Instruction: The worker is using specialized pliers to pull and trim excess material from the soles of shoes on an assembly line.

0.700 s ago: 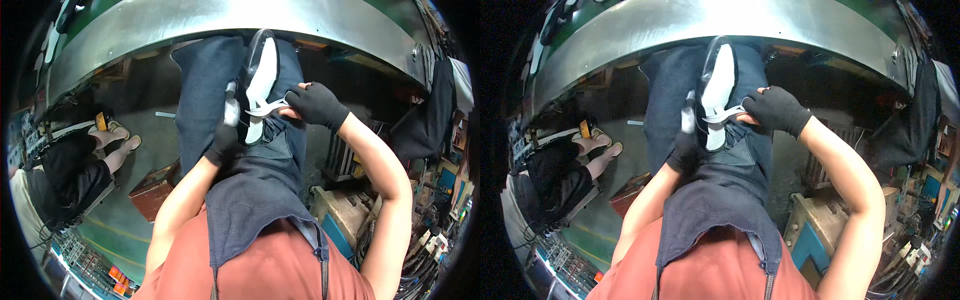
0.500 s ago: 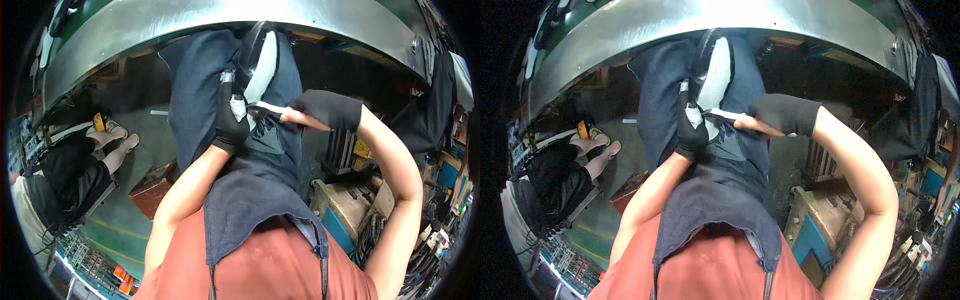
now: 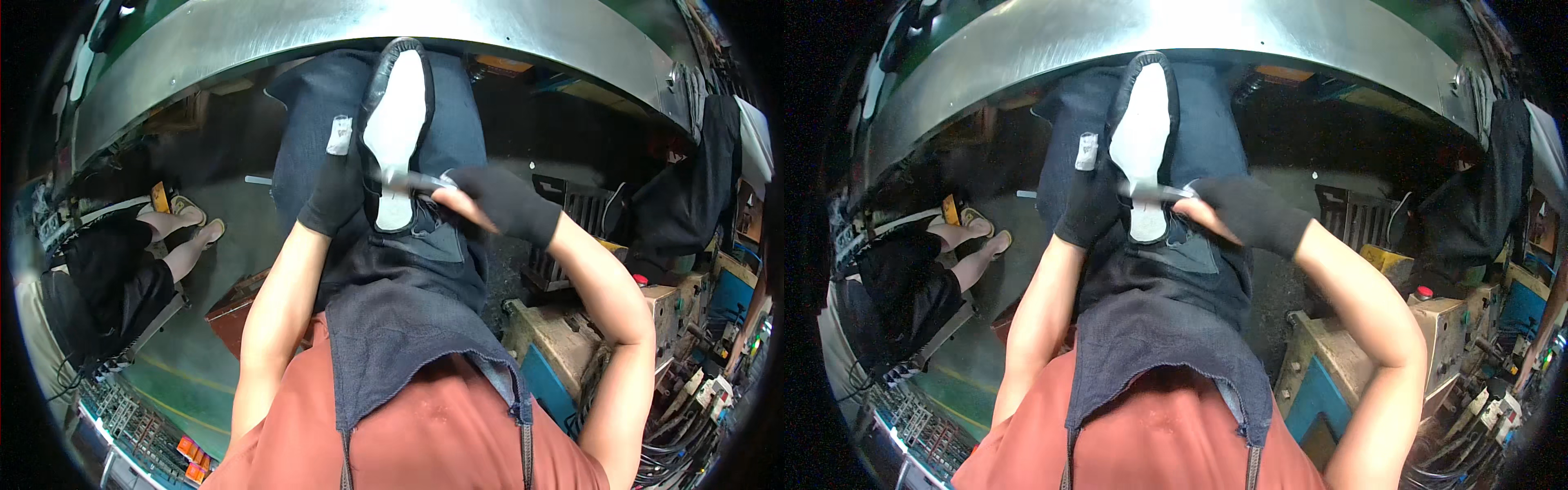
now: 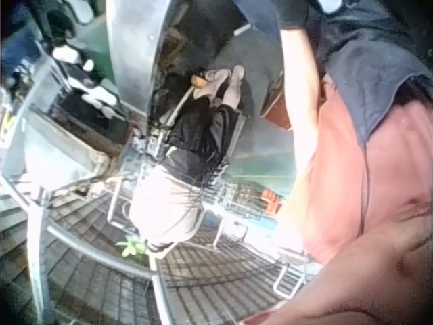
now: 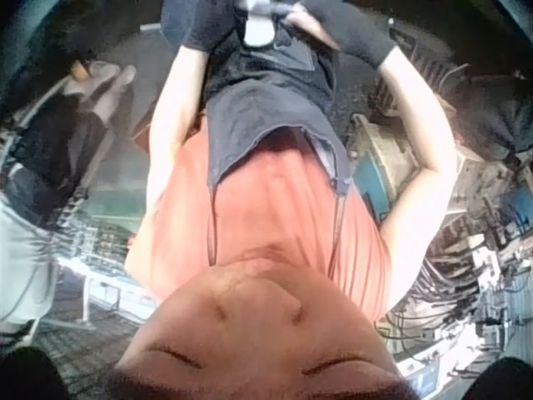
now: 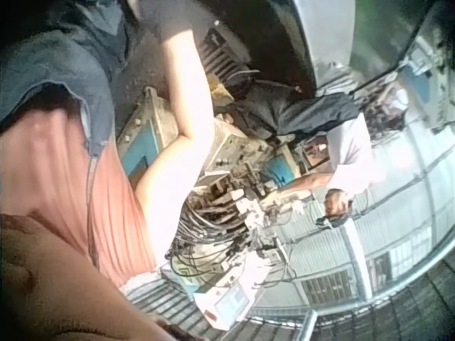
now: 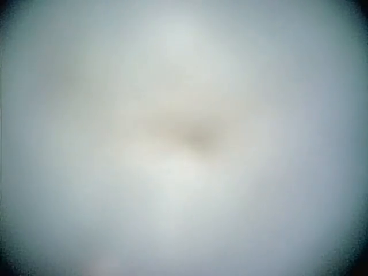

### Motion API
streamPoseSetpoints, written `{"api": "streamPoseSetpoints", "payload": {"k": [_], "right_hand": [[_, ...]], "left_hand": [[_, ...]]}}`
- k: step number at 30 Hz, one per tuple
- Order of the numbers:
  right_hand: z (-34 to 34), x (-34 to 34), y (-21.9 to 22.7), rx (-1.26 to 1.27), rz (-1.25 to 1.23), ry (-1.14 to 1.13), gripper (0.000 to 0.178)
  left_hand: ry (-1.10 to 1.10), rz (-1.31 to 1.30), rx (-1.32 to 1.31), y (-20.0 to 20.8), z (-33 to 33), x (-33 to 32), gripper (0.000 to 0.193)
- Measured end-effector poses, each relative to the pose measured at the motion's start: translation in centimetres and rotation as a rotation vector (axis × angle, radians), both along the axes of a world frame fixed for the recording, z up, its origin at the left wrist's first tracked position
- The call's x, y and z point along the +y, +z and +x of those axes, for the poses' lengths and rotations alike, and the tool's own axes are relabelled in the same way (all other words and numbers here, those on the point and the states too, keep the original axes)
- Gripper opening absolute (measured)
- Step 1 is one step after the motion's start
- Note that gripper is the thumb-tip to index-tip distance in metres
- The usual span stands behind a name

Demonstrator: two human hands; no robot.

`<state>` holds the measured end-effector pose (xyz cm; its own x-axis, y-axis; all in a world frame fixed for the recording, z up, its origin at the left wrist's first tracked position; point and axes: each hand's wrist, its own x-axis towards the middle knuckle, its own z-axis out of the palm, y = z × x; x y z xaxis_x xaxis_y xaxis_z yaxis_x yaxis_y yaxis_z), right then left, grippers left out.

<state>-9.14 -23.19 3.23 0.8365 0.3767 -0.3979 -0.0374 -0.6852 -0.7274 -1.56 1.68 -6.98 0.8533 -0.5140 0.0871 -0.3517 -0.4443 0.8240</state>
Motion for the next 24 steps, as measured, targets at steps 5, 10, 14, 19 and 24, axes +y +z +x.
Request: {"api": "streamPoseSetpoints", "payload": {"k": [5,10,14,19,24], "right_hand": [[-1.1,-1.5,1.5,0.009,0.05,-0.152,0.039],[1.1,0.4,4.1,-0.061,-0.152,-0.07,0.044],[0.6,-0.1,0.3,-0.2,-0.223,-0.125,0.048],[0.9,-4.7,2.2,-0.06,-0.136,-0.008,0.045],[0.7,0.5,8.8,-0.285,-0.46,0.299,0.047]], "left_hand": [[0.225,-0.78,1.104,2.4,-0.6,-3.2,0.051],[0.28,-0.497,1.061,2.4,-1.0,-3.2,0.061],[0.289,-0.578,0.973,-2.6,-1.3,-4.1,0.061],[0.246,-0.236,0.186,0.7,-1.8,-6.2,0.055],[0.004,-0.224,0.001,-1.3,-0.8,-2.8,0.08]]}}
